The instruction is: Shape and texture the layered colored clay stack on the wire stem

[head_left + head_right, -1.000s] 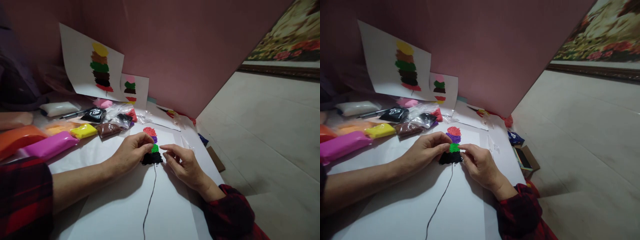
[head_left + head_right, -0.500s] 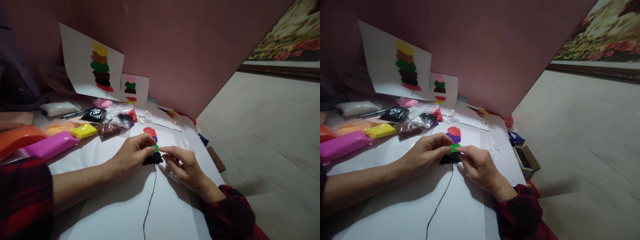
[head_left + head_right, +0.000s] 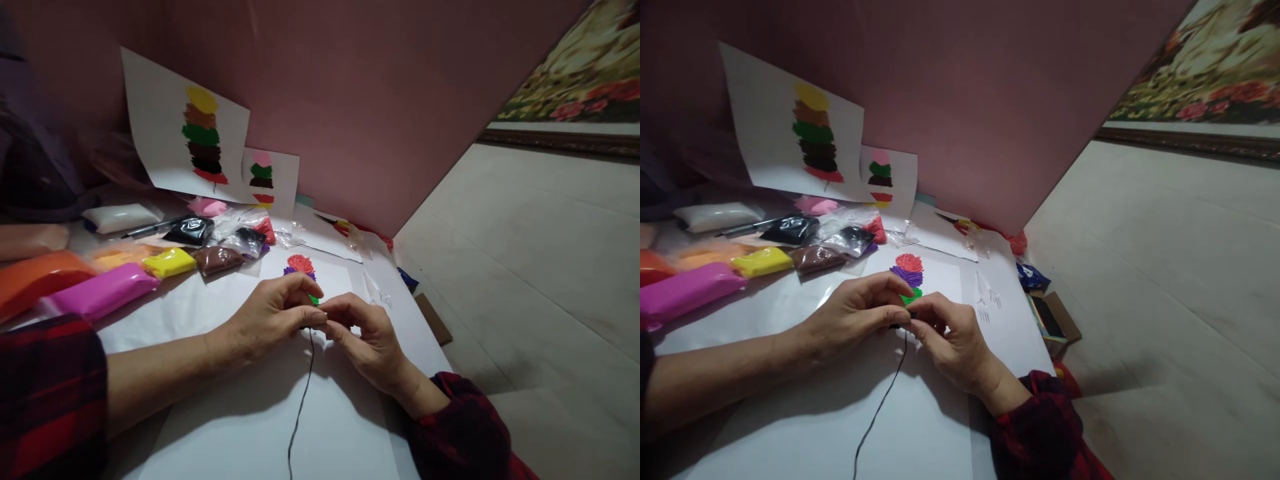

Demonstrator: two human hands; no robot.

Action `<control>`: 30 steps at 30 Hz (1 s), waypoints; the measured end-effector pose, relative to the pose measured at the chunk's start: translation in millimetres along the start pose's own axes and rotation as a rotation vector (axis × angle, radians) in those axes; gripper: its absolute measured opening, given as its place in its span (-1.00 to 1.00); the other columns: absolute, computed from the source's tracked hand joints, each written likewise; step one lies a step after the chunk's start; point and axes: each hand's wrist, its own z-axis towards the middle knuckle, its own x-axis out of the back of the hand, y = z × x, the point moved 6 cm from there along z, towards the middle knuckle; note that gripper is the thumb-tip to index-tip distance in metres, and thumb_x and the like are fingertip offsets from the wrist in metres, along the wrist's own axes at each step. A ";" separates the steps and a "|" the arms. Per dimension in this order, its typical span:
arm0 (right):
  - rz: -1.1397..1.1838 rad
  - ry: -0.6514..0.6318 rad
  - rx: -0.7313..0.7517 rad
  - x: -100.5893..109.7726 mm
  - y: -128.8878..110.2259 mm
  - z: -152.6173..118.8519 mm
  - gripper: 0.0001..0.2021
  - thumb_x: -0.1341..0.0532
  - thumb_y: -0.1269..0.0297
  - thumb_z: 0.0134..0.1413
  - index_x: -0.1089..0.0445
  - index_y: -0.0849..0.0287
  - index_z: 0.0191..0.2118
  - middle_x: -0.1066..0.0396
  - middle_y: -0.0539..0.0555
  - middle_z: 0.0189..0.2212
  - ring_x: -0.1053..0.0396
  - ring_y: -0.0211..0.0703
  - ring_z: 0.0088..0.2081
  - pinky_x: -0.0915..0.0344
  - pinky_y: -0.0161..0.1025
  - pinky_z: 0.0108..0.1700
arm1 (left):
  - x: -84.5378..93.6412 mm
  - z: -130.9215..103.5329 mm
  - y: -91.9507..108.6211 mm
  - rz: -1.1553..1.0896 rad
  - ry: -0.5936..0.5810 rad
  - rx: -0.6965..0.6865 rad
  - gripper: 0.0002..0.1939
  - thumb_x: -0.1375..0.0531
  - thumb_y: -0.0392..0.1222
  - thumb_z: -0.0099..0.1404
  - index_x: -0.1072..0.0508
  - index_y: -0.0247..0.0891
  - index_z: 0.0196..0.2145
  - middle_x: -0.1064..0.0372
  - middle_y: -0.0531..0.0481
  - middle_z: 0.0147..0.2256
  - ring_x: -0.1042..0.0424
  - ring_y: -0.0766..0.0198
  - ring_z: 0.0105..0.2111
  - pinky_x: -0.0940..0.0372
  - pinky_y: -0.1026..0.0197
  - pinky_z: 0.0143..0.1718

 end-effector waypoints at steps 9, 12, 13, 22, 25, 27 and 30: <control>0.184 0.213 -0.150 21.1 8.0 6.4 -0.93 -0.29 0.30 0.03 -0.39 0.13 -0.40 -0.31 -0.04 -0.43 -0.19 -0.34 -0.54 -0.15 -0.40 -0.62 | 5.9 -0.2 7.8 0.069 0.061 -0.035 -0.84 -0.21 -0.12 0.19 -0.40 -0.28 -0.36 -0.36 0.12 -0.57 -0.24 0.45 -0.61 -0.13 0.38 -0.58; -0.123 0.317 -0.229 36.3 17.5 5.3 -0.92 -0.25 0.32 0.03 -0.35 0.16 -0.42 -0.29 -0.03 -0.48 -0.22 -0.29 -0.50 -0.16 -0.37 -0.58 | 15.2 -0.4 12.5 0.107 0.180 -0.085 -0.75 -0.14 -0.03 0.27 -0.36 -0.28 -0.43 -0.33 0.12 -0.60 -0.18 0.47 -0.66 -0.10 0.39 -0.62; -0.219 0.308 -0.264 38.2 21.1 5.3 -0.91 -0.24 0.34 0.03 -0.34 0.17 -0.44 -0.29 -0.03 -0.51 -0.23 -0.28 -0.50 -0.16 -0.36 -0.57 | 17.7 -0.3 12.5 0.100 0.210 -0.084 -0.73 -0.12 -0.02 0.28 -0.34 -0.27 -0.45 -0.33 0.12 -0.60 -0.17 0.47 -0.67 -0.10 0.39 -0.63; -0.413 0.124 -0.310 29.8 28.1 7.0 -0.89 -0.18 0.43 -0.01 -0.40 0.20 -0.49 -0.38 0.00 -0.57 -0.28 -0.23 -0.51 -0.20 -0.29 -0.46 | 23.7 2.5 5.3 0.084 0.268 -0.009 -0.70 -0.11 0.01 0.28 -0.30 -0.26 -0.47 -0.35 0.09 -0.62 -0.20 0.44 -0.70 -0.10 0.36 -0.66; -0.418 0.110 -0.289 28.3 27.4 7.6 -0.89 -0.18 0.44 -0.01 -0.42 0.20 -0.50 -0.40 0.02 -0.56 -0.29 -0.23 -0.51 -0.21 -0.28 -0.45 | 24.2 2.4 4.0 0.090 0.271 0.005 -0.69 -0.10 0.02 0.29 -0.29 -0.26 -0.47 -0.35 0.10 -0.63 -0.20 0.45 -0.70 -0.07 0.38 -0.68; -0.420 0.118 -0.289 28.4 28.2 7.8 -0.88 -0.19 0.44 -0.01 -0.43 0.20 -0.50 -0.41 0.02 -0.56 -0.29 -0.23 -0.50 -0.21 -0.28 -0.44 | 24.4 2.4 3.7 0.094 0.271 0.011 -0.69 -0.09 0.02 0.29 -0.30 -0.26 -0.47 -0.35 0.10 -0.62 -0.21 0.45 -0.70 -0.06 0.39 -0.68; -0.423 0.130 -0.298 28.7 29.9 8.1 -0.89 -0.19 0.42 -0.01 -0.43 0.20 -0.50 -0.41 0.02 -0.56 -0.30 -0.23 -0.49 -0.20 -0.29 -0.44 | 24.2 2.8 3.9 0.101 0.268 0.007 -0.70 -0.09 0.01 0.30 -0.31 -0.26 -0.46 -0.35 0.10 -0.62 -0.21 0.44 -0.70 -0.06 0.38 -0.68</control>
